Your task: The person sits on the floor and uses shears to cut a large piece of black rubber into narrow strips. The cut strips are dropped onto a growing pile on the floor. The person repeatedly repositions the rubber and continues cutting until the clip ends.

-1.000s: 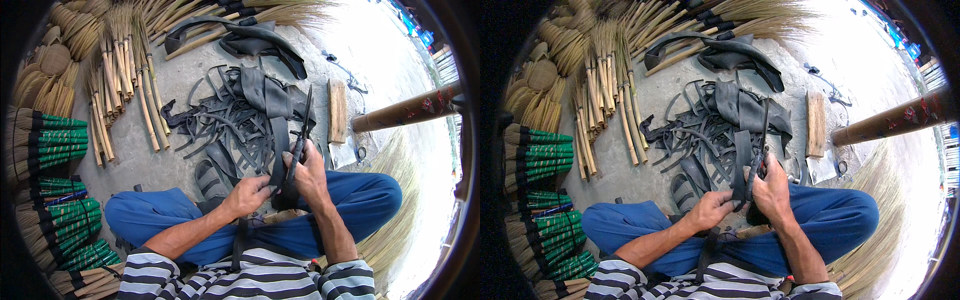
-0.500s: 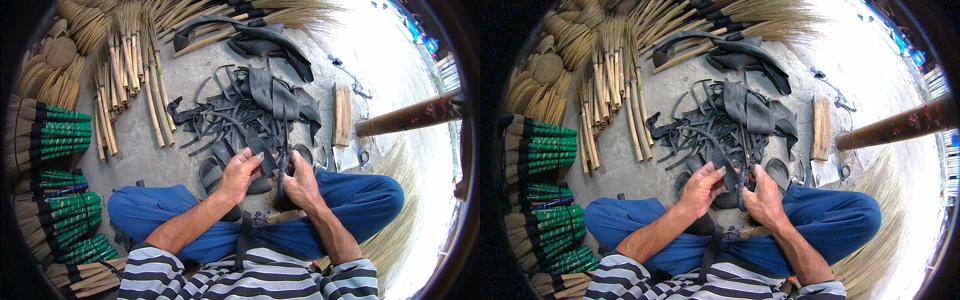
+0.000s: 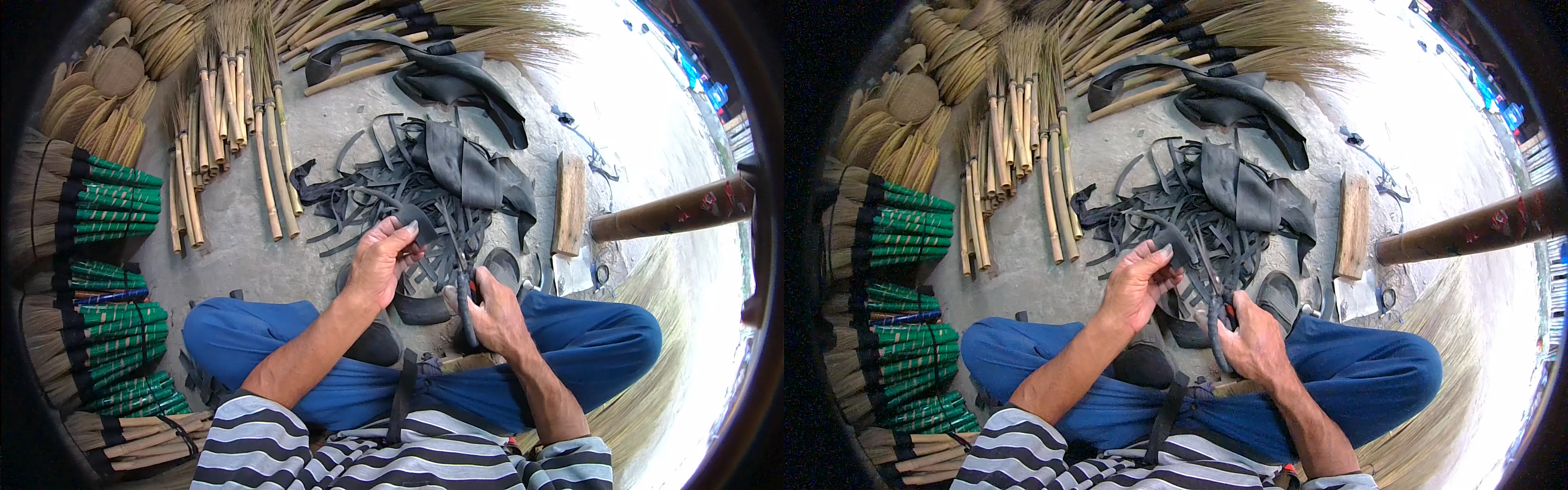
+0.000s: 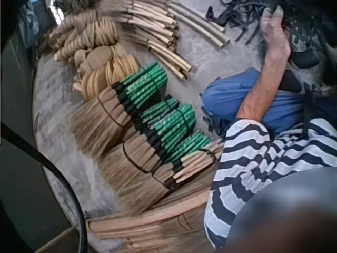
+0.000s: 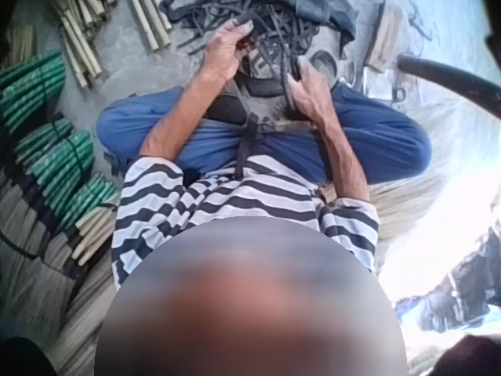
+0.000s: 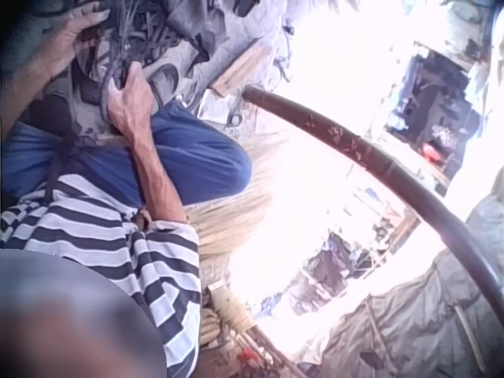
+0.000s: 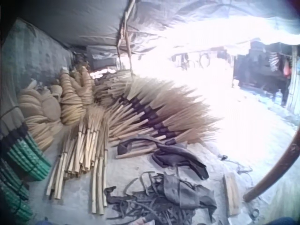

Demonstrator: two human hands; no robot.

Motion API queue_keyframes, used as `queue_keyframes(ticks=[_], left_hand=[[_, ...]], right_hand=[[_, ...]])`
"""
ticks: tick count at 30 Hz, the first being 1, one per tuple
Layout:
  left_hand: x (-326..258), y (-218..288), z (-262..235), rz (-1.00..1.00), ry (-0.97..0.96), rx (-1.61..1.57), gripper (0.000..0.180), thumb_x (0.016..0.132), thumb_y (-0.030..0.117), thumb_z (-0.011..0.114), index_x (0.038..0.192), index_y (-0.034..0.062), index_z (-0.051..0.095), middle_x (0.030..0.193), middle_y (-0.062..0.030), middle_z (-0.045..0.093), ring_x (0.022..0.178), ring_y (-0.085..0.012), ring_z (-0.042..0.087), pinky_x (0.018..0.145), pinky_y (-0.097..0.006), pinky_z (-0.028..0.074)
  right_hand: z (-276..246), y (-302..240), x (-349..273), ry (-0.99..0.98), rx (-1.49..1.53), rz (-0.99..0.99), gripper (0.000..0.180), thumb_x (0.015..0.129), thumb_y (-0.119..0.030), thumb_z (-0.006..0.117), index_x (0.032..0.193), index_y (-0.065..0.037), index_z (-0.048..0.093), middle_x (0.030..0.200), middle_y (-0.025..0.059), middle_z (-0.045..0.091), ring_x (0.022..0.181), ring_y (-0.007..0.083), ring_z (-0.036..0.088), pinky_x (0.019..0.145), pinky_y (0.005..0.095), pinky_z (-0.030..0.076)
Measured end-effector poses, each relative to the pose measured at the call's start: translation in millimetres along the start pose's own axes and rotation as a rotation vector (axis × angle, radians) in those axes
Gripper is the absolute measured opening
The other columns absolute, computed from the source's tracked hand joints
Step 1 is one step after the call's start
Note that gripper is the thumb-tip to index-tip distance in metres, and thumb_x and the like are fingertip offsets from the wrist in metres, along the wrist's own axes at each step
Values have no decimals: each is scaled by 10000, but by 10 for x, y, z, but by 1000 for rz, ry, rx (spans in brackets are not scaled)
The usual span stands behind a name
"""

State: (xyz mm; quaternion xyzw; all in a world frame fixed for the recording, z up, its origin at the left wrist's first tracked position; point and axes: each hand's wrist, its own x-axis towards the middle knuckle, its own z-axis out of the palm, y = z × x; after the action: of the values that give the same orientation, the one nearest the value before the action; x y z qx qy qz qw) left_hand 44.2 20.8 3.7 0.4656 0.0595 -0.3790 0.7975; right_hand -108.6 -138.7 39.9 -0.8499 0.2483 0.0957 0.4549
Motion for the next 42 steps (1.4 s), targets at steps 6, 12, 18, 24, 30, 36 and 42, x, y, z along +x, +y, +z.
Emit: queue_keyframes(ticks=[6, 12, 18, 24, 30, 36, 42], left_hand=[[59, 83, -56, 80, 72, -32, 84, 1005, 177, 726, 979, 117, 673, 887, 0, 722, 774, -103, 677, 811, -282, 561], [30, -23, -48, 72, -52, 59, 48, 1023, 155, 690, 1029, 107, 694, 938, -21, 759, 830, -119, 704, 840, -303, 574], [-20, -139, 15, 57, -25, 69, 55, 1017, 158, 686, 1016, 107, 706, 925, 4, 738, 785, -72, 662, 777, -238, 539], [-3, -148, -33, 27, -34, 72, 62, 1021, 154, 669, 1020, 99, 698, 929, -5, 741, 801, -80, 670, 778, -246, 545], [4, -127, -58, 16, 13, 99, 73, 1024, 137, 652, 1020, 78, 694, 919, -23, 743, 796, -92, 680, 789, -253, 549], [-84, -176, 36, 102, -61, 261, 82, 1004, 98, 657, 1006, 40, 715, 925, -26, 739, 807, -79, 671, 785, -243, 539], [-100, -164, 33, 34, -66, 203, 78, 996, 88, 650, 1003, 41, 712, 932, -24, 743, 804, -83, 675, 753, -231, 547]], right_hand=[[-3, -45, -25, -82, -187, -25, 592, 935, -549, 707, 964, 28, 579, 845, 252, 642, 821, 419, 665, 758, 493, 501], [64, 42, -3, 21, -273, -150, 611, 901, -579, 737, 895, 4, 554, 799, 229, 618, 783, 438, 647, 719, 534, 480], [91, 77, 0, 145, -320, -280, 605, 912, -570, 729, 869, 6, 550, 757, 208, 616, 731, 411, 651, 673, 527, 485], [24, 32, -45, -23, -294, -140, 552, 945, -522, 709, 855, 0, 551, 690, 194, 595, 684, 400, 656, 658, 503, 506], [2, 52, -61, -93, -301, -113, 451, 947, -421, 697, 887, 0, 548, 759, 208, 620, 747, 406, 667, 702, 504, 502], [46, 57, -75, 110, -408, -272, 463, 914, -420, 715, 969, 4, 537, 911, 226, 635, 869, 424, 626, 820, 512, 445], [10, 43, -89, -26, -337, -154, 458, 927, -416, 711, 934, 9, 541, 789, 243, 658, 758, 452, 672, 714, 544, 504]])
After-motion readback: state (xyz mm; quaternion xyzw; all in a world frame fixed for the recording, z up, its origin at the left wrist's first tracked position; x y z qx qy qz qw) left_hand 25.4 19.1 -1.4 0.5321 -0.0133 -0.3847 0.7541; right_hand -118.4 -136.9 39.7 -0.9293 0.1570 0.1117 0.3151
